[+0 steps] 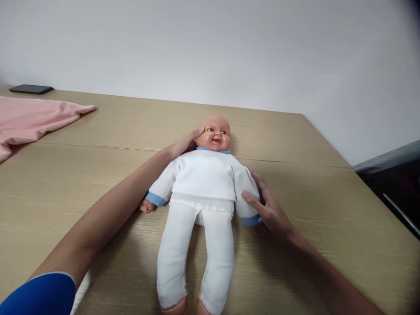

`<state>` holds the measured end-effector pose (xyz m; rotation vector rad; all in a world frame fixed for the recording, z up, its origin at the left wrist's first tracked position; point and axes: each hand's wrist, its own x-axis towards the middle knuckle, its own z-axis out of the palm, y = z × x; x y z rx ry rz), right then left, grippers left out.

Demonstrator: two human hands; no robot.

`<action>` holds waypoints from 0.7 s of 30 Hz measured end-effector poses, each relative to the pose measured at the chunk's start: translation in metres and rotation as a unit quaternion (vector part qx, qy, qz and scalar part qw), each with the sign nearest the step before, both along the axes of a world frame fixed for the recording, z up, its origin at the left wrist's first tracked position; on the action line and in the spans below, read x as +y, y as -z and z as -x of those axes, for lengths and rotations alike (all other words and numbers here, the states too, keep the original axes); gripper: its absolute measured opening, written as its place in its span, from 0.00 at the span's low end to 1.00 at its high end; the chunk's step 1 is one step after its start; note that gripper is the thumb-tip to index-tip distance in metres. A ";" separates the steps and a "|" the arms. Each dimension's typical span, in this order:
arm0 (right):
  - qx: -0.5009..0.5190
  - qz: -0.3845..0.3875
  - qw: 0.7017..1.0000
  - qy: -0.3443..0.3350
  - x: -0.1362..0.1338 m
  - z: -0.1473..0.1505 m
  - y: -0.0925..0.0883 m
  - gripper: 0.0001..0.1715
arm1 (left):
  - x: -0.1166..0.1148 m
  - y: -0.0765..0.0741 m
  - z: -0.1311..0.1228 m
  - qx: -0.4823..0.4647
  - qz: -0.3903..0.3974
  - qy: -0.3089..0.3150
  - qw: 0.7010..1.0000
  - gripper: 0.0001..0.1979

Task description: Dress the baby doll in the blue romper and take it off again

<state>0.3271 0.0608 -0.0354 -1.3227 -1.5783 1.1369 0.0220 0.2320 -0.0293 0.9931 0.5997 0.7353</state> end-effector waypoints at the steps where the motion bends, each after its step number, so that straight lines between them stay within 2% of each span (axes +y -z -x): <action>1: -0.007 -0.010 1.000 0.000 0.000 0.000 0.000 0.47 | 0.004 -0.001 0.001 0.008 -0.002 0.002 1.000 0.35; 5: -0.044 -0.043 0.998 0.005 0.001 -0.002 0.002 0.45 | 0.012 -0.007 0.003 0.072 0.016 -0.019 0.997 0.35; 9: -0.068 -0.040 0.997 0.016 0.002 -0.002 0.007 0.45 | 0.009 -0.013 0.003 0.108 0.016 -0.056 0.992 0.33; 16: -0.115 -0.094 0.989 0.021 0.006 -0.004 0.011 0.41 | 0.006 -0.023 -0.004 0.139 -0.034 -0.043 0.989 0.35; 21: -0.154 -0.116 0.981 0.012 0.008 -0.007 0.013 0.40 | 0.010 -0.022 -0.006 0.182 -0.095 -0.052 0.977 0.34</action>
